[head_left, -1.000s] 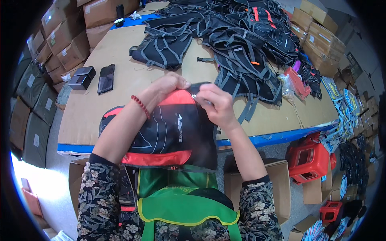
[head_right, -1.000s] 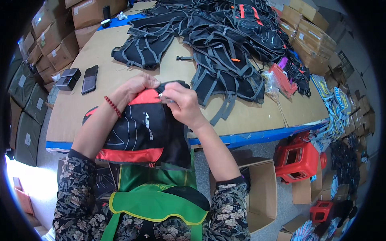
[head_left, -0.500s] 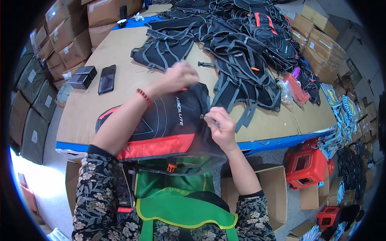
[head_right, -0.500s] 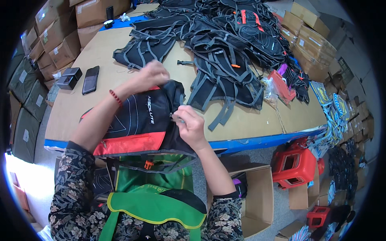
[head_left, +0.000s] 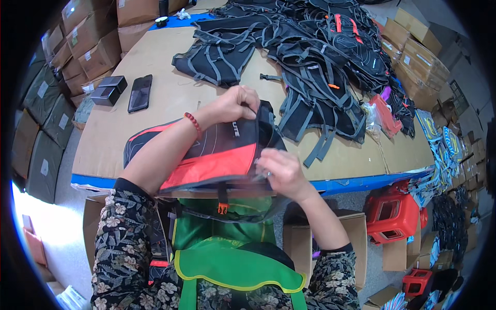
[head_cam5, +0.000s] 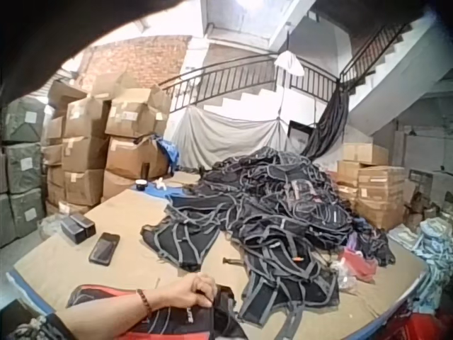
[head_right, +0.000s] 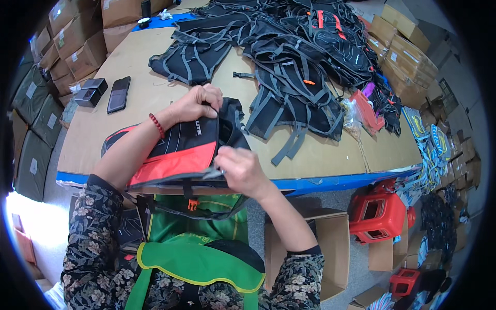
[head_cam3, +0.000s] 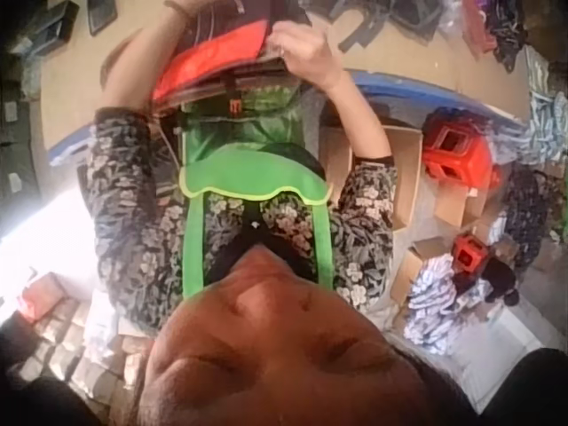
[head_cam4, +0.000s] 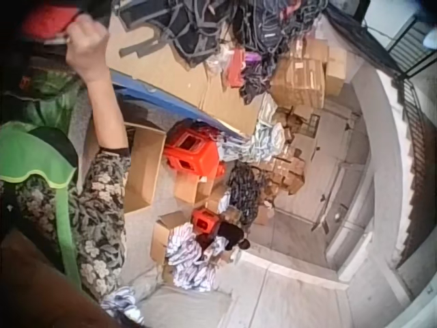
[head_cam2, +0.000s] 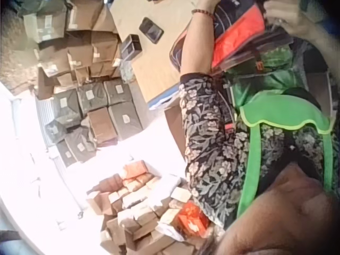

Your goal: The person trims loose threads from a backpack using snips, places the backpack into a cardboard box, and picks up another backpack to trim its threads.

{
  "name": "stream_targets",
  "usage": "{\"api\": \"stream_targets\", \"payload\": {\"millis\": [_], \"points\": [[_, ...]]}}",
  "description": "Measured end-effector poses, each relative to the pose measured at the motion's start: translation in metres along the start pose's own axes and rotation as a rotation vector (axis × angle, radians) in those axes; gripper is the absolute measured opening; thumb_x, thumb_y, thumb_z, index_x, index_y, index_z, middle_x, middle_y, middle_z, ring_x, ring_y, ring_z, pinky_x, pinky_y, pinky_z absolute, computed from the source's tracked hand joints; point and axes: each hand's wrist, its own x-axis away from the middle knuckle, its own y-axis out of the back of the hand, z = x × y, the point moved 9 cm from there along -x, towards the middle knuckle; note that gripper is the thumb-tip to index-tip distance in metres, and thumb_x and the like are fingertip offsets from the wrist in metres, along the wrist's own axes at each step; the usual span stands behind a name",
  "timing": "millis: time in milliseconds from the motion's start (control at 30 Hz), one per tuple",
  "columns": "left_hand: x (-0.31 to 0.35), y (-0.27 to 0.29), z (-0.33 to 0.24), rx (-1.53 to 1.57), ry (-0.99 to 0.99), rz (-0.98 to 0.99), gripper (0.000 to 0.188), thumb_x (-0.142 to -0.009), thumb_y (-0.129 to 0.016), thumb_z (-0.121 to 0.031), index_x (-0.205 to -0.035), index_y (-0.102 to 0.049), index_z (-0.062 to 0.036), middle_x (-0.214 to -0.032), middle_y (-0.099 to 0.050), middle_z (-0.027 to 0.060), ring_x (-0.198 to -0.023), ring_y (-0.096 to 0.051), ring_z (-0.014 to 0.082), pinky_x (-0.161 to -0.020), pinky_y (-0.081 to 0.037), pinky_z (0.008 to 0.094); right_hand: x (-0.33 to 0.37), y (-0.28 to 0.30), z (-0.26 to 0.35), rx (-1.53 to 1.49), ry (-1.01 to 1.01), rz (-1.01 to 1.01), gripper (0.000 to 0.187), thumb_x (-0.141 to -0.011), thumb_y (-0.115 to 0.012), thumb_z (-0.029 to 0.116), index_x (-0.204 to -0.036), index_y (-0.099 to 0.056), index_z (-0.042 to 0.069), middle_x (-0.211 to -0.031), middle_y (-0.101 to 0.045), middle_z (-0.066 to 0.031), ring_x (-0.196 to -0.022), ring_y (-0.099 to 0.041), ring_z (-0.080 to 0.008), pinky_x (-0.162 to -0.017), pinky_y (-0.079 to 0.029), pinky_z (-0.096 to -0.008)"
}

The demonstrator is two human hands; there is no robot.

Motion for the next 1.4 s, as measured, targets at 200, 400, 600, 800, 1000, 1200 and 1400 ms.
{"api": "stream_targets", "payload": {"millis": [200,400,600,800,1000,1200,1400], "points": [[0.005,0.002,0.007,-0.109,0.036,-0.060,0.014,-0.064,-0.075,-0.003,-0.073,-0.065,-0.0001,-0.081,-0.064,0.0085,-0.085,-0.060,0.0230,-0.081,-0.045,0.0331,0.026,-0.019,0.016,0.045,-0.007,0.014,0.023,-0.060,-0.060,-0.002,-0.083,-0.058,0.001,-0.085,-0.058,-0.0099,-0.063,-0.058,-0.0235,-0.056,-0.047,-0.0338],[0.068,0.064,-0.004,-0.554,0.274,-0.195,0.029,-0.088,-0.061,-0.026,-0.113,-0.063,-0.0100,-0.123,-0.052,0.0169,-0.117,-0.047,0.0315,-0.100,-0.036,0.0399,0.056,-0.033,-0.035,-0.297,-0.480,-0.050,0.022,-0.077,-0.064,-0.002,-0.099,-0.063,0.001,-0.083,-0.062,-0.0123,-0.073,-0.064,-0.0228,-0.064,-0.051,-0.0308],[0.242,0.156,-0.028,-0.434,0.658,-0.562,0.033,-0.095,-0.050,-0.023,-0.113,-0.060,0.0022,-0.107,-0.062,0.0094,-0.103,-0.056,0.0179,-0.091,-0.042,0.0312,0.078,-0.041,-0.061,-0.346,-0.747,-0.156,0.021,-0.083,-0.065,0.005,-0.103,-0.063,-0.002,-0.078,-0.059,-0.0054,-0.072,-0.055,-0.0110,-0.067,-0.047,-0.0252],[0.390,0.115,-0.051,-0.239,1.030,-0.852,0.028,-0.092,-0.055,-0.023,-0.089,-0.062,0.0041,-0.062,-0.055,0.0009,-0.055,-0.054,0.0067,-0.047,-0.043,0.0250,0.070,-0.036,-0.052,-0.262,-0.781,-0.338,0.017,-0.086,-0.063,0.004,-0.102,-0.064,0.000,-0.077,-0.061,-0.0063,-0.071,-0.058,-0.0118,-0.066,-0.048,-0.0252],[0.383,0.032,-0.072,0.215,1.047,-1.002,0.027,-0.086,-0.063,-0.023,-0.068,-0.059,-0.0021,-0.054,-0.052,0.0011,-0.039,-0.046,0.0077,-0.035,-0.034,0.0214,-0.008,-0.101,0.059,-0.129,-0.329,-0.113,0.022,-0.073,-0.072,0.008,-0.091,-0.060,0.004,-0.071,-0.058,-0.0104,-0.059,-0.060,-0.0274,-0.052,-0.046,-0.0369],[0.389,-0.066,-0.074,0.881,0.919,-1.013,0.018,-0.087,-0.061,-0.013,-0.072,-0.061,-0.0022,-0.060,-0.059,0.0040,-0.043,-0.051,0.0080,-0.040,-0.039,0.0206,-0.011,-0.151,0.078,0.063,-0.380,0.203,0.031,-0.069,-0.074,0.016,-0.089,-0.053,0.006,-0.080,-0.050,-0.0087,-0.056,-0.058,-0.0281,-0.050,-0.047,-0.0371],[0.358,-0.086,-0.067,1.035,0.798,-0.917,0.019,-0.087,-0.062,-0.017,-0.092,-0.062,0.0007,-0.078,-0.065,0.0080,-0.054,-0.060,0.0154,-0.045,-0.048,0.0277,0.006,-0.143,0.079,0.181,-0.459,0.244,0.024,-0.069,-0.068,0.011,-0.089,-0.055,0.007,-0.082,-0.053,-0.0075,-0.057,-0.060,-0.0273,-0.048,-0.046,-0.0381]]}}
